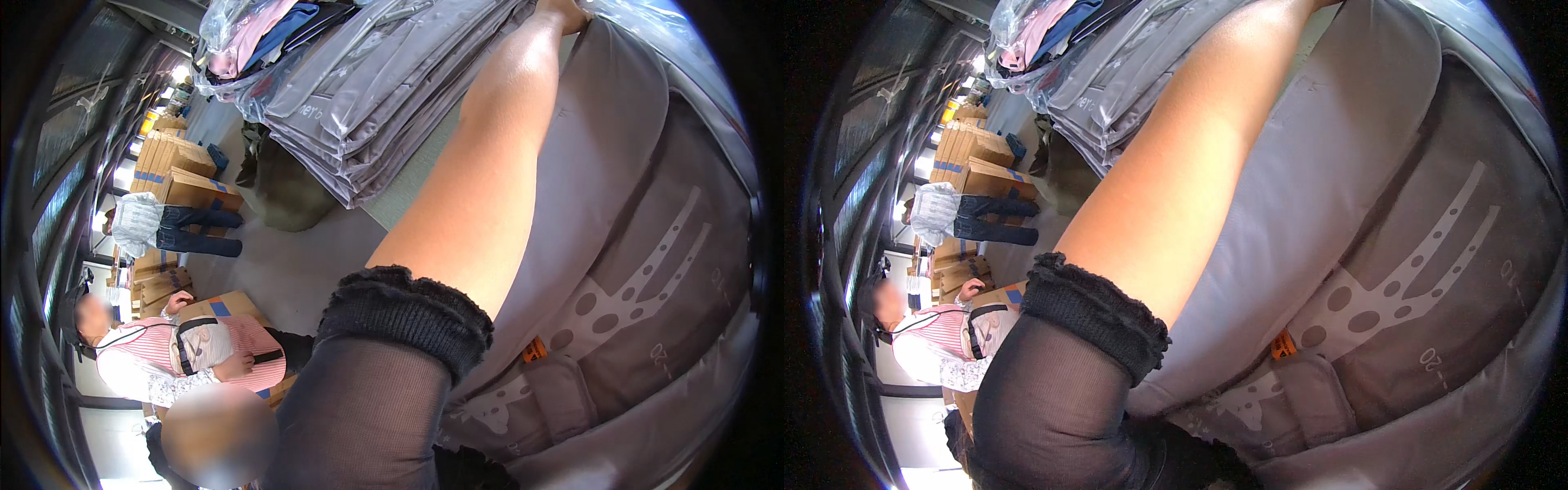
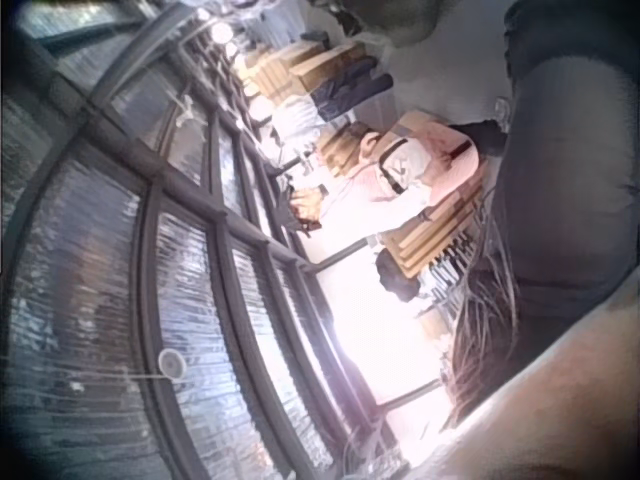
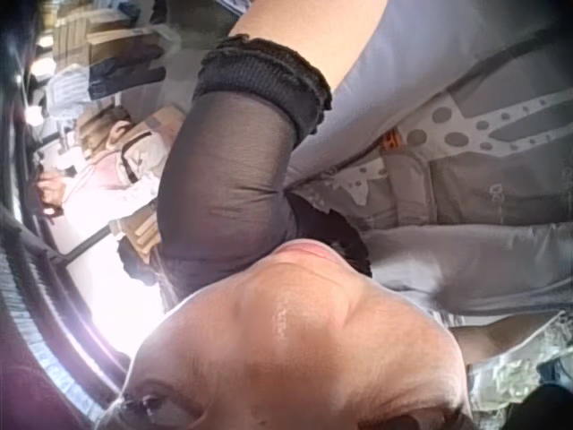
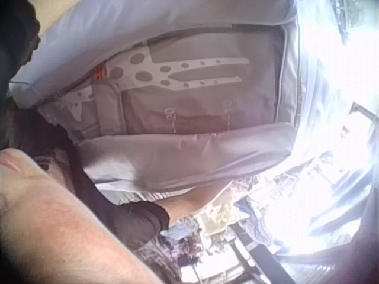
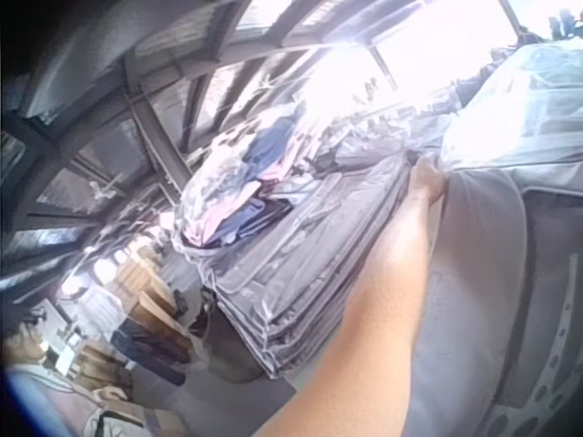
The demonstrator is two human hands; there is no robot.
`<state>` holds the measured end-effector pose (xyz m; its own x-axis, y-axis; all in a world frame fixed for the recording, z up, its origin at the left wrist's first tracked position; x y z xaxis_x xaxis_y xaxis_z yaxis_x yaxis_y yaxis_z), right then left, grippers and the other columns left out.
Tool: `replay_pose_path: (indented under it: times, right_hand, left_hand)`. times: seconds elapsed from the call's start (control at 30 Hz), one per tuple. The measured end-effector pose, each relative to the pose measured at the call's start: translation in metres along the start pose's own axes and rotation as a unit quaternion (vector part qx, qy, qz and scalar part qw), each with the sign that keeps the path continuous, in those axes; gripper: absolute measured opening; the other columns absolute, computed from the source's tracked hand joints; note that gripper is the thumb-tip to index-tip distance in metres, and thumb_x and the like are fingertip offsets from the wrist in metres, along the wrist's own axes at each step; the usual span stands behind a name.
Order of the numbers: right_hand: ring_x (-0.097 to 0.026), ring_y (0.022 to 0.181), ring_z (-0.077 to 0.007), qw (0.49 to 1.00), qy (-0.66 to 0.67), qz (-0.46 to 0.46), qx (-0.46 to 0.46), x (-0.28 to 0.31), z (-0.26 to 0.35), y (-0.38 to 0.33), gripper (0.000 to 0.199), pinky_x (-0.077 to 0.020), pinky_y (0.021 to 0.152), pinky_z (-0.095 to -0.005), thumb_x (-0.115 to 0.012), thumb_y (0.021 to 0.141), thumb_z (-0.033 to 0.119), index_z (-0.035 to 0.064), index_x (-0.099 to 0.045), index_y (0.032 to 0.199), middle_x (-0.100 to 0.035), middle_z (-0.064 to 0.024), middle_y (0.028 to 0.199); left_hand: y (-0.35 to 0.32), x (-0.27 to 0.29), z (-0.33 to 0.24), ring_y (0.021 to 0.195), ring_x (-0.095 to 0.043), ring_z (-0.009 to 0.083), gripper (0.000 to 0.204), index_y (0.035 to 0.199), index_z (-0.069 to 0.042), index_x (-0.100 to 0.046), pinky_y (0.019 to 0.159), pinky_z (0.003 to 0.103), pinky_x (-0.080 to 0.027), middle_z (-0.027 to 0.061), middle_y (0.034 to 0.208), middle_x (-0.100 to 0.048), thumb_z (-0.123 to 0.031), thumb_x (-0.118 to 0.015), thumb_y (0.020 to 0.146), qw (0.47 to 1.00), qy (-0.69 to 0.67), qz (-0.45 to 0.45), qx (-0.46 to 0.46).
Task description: The person unpacks plastic containers and inserts them into a metal frame, then secures the frame with zip ties and places the assembled unit into a plastic bag. The person handles multiple components including containers, a metal frame, and packaging materials.
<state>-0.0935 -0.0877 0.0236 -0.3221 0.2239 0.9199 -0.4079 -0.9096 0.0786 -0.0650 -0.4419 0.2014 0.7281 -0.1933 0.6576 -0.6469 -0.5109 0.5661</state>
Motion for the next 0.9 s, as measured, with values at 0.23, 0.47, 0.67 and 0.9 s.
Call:
replay_pose_path:
  times: [0.23,0.47,0.67,0.9]
  right_hand:
    - [-0.057,0.086,-0.0231,0.984,-0.021,-0.017,-0.178,0.044,-0.188,-0.127,0.035,-0.0462,0.07,-0.0426,-0.045,0.09,0.038,0.0116,-0.057,0.109,-0.062,-0.0121,0.094]
    - [-0.059,0.077,-0.0222,0.946,-0.019,-0.039,-0.321,0.106,-0.307,-0.279,0.034,-0.0483,0.064,-0.0405,-0.047,0.088,0.037,0.0094,-0.058,0.104,-0.063,-0.0117,0.088]
    - [-0.061,0.07,-0.0214,0.93,0.038,-0.018,-0.366,0.147,-0.364,-0.365,0.034,-0.0501,0.059,-0.0387,-0.049,0.087,0.037,0.0075,-0.059,0.1,-0.063,-0.0114,0.082]
    - [-0.063,0.061,-0.0206,0.906,0.191,0.086,-0.368,0.263,-0.438,-0.41,0.034,-0.0522,0.053,-0.0365,-0.05,0.086,0.036,0.0053,-0.059,0.096,-0.064,-0.011,0.076]
  left_hand:
    - [-0.012,0.009,0.002,0.105,-0.057,0.0412,0.027,0.101,-0.005,-0.064,0.088,0.048,-0.047,0.0271,0.104,-0.062,-0.025,-0.056,0.086,0.988,0.157,-0.007,0.011]
    - [0.015,-0.019,-0.018,0.106,-0.057,0.0407,0.035,0.11,-0.001,-0.058,0.091,0.047,-0.047,0.0263,0.11,-0.061,-0.024,-0.053,0.085,0.988,0.152,0.002,-0.014]
    - [0.004,-0.012,0.024,0.111,-0.056,0.0343,0.04,0.119,-0.009,-0.056,0.094,0.042,-0.045,0.0182,0.118,-0.06,-0.026,-0.056,0.083,0.973,0.227,0.016,0.047]
    - [-0.052,0.044,0.041,0.106,-0.061,0.0271,0.034,0.111,-0.016,-0.066,0.088,0.038,-0.05,0.0102,0.116,-0.064,-0.022,-0.058,0.078,0.945,0.236,0.146,0.175]
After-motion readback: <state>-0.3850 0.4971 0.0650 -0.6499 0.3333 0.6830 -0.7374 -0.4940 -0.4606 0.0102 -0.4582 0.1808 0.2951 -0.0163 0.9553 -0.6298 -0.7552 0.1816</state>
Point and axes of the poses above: each hand's wrist, its own y-axis towards the middle knuckle, its own x-axis out of the back of the hand, z = x × y, the point moved 6 cm from there along y, towards the middle knuckle
